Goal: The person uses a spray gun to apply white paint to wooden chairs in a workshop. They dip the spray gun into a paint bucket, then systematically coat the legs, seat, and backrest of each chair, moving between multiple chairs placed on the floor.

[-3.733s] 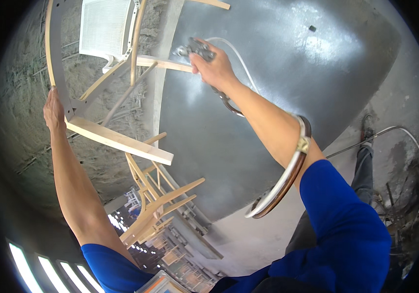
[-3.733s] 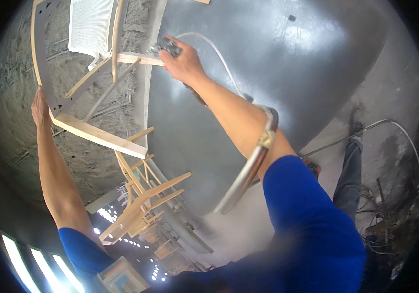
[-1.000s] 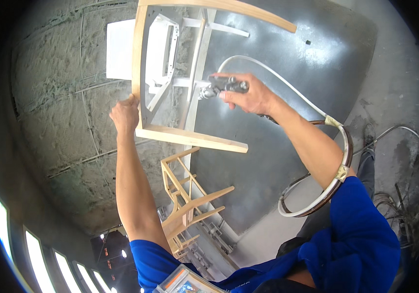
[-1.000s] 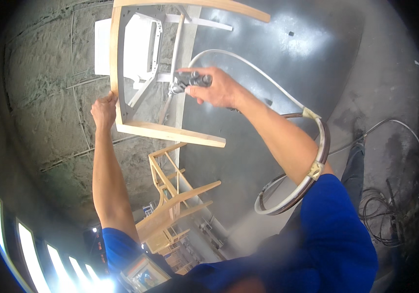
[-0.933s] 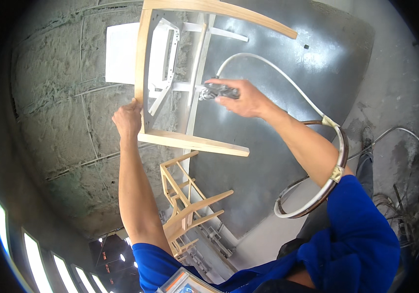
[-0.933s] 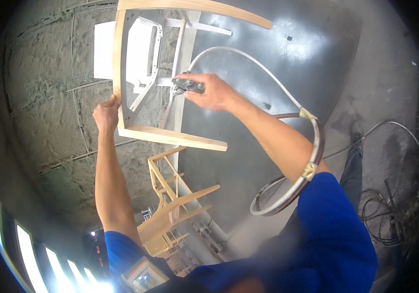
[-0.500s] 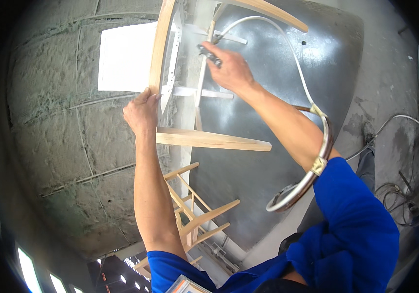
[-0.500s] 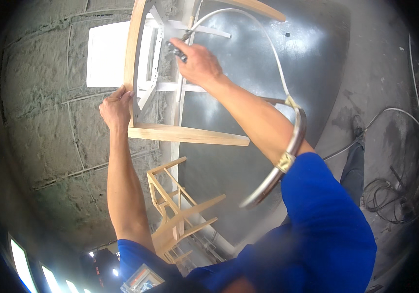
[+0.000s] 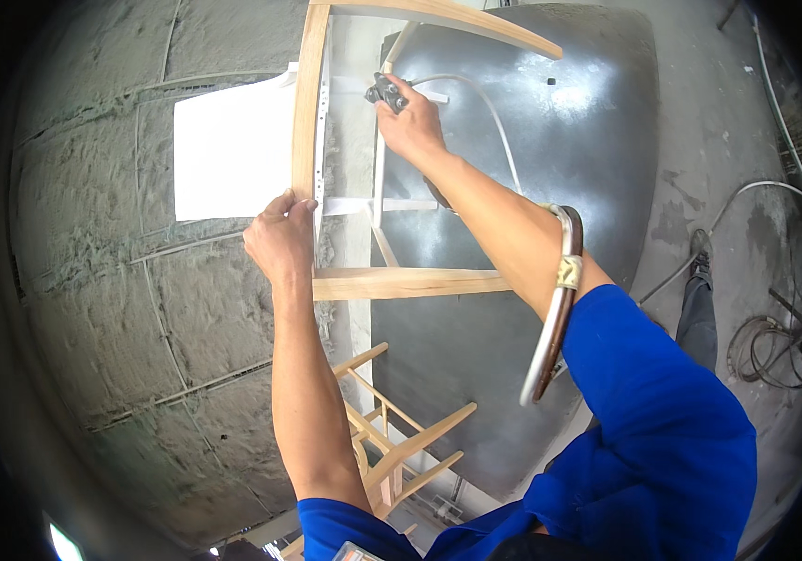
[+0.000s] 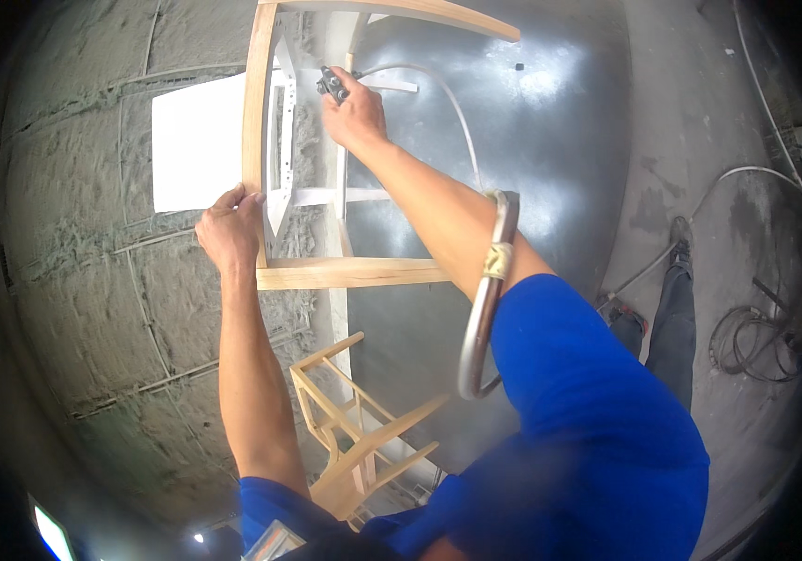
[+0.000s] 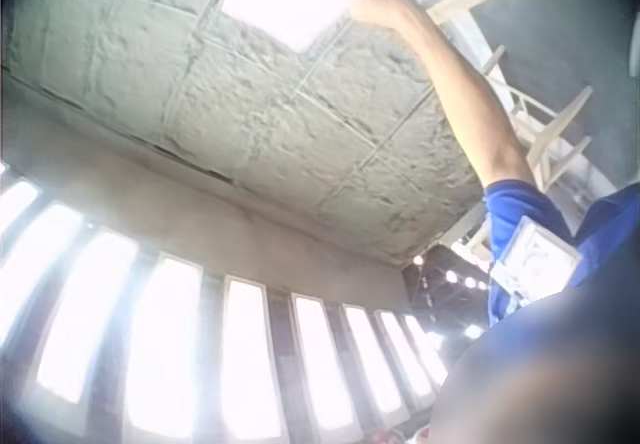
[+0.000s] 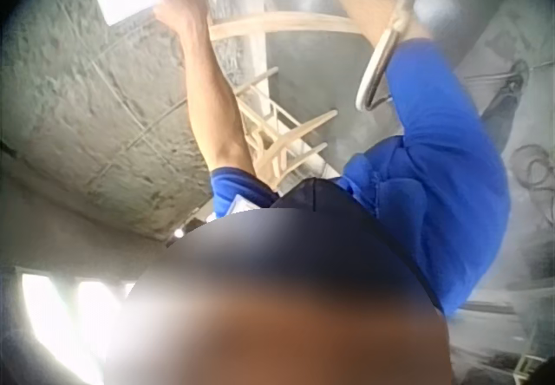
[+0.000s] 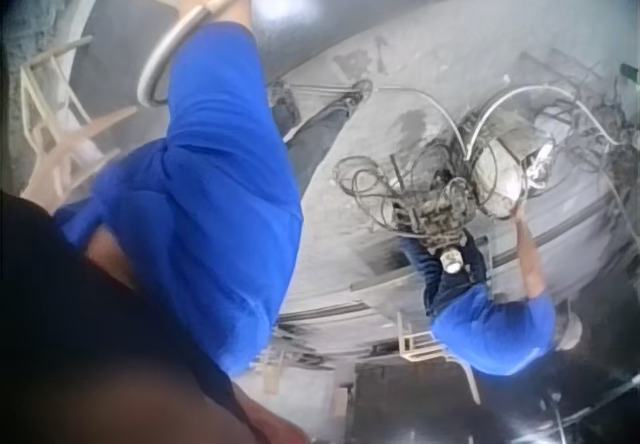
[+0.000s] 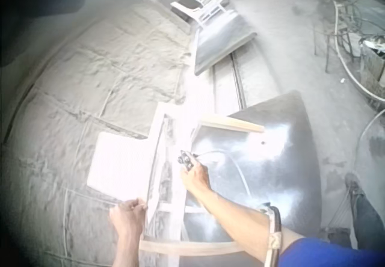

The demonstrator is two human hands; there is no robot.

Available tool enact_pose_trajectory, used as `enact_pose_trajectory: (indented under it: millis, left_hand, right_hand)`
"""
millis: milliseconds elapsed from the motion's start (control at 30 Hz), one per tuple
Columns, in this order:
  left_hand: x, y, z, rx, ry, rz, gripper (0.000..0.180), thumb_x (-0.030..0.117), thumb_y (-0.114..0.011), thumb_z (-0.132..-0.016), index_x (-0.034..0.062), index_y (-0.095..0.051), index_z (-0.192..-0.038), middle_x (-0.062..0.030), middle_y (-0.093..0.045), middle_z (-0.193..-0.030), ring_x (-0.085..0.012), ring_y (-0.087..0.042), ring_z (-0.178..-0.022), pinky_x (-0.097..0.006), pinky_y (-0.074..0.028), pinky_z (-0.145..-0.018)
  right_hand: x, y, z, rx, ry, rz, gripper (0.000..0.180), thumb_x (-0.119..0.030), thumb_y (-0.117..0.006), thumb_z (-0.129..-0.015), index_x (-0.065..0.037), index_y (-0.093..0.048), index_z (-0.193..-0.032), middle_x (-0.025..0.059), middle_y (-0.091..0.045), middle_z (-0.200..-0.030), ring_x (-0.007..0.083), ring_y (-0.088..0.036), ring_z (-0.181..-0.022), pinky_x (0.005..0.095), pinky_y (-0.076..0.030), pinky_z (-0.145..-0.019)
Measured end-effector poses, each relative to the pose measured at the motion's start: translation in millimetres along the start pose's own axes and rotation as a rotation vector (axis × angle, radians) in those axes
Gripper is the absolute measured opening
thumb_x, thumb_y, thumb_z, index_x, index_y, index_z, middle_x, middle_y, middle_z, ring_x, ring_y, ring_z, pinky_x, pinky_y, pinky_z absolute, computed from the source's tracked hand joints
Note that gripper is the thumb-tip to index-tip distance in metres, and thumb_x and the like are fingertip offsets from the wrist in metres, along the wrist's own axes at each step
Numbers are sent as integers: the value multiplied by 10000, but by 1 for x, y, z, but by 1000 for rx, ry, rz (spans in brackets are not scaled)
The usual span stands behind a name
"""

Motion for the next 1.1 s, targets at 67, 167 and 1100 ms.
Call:
enact_pose_trajectory:
  millis: [67,167,1100]
  left_hand:
    - [6,0,6,20,-21,21,351,239,-836,-783,89,-808,-1099,-156,-789,-954,-274,-770,-874,-376,-581,-879]
    - [12,-2,11,37,-44,80,342,235,-830,-783,88,-810,-1091,-158,-788,-931,-268,-770,-864,-368,-585,-872]
    - [55,-6,-4,54,-204,80,283,313,-840,-747,78,-796,-899,-171,-761,-847,-364,-733,-836,-444,-550,-833]
  right_hand:
    - [0,1,-1,41,-43,27,509,-174,-644,-917,-131,-594,-1421,222,-728,-1111,360,-712,-1036,420,-535,-950]
    - [-6,24,25,60,59,155,513,-161,-634,-926,-143,-582,-1436,230,-718,-1129,385,-690,-1078,438,-527,-951]
    - [-106,267,175,-4,122,-299,499,-128,-659,-958,-53,-577,-1445,25,-687,-850,93,-654,-716,255,-514,-665]
Point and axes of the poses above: each hand's wrist, its own z-axis away from the middle knuckle, its own y-axis out of the back of the hand, x = y × z, the point moved 3 cm from there along -z, towards the middle knuckle
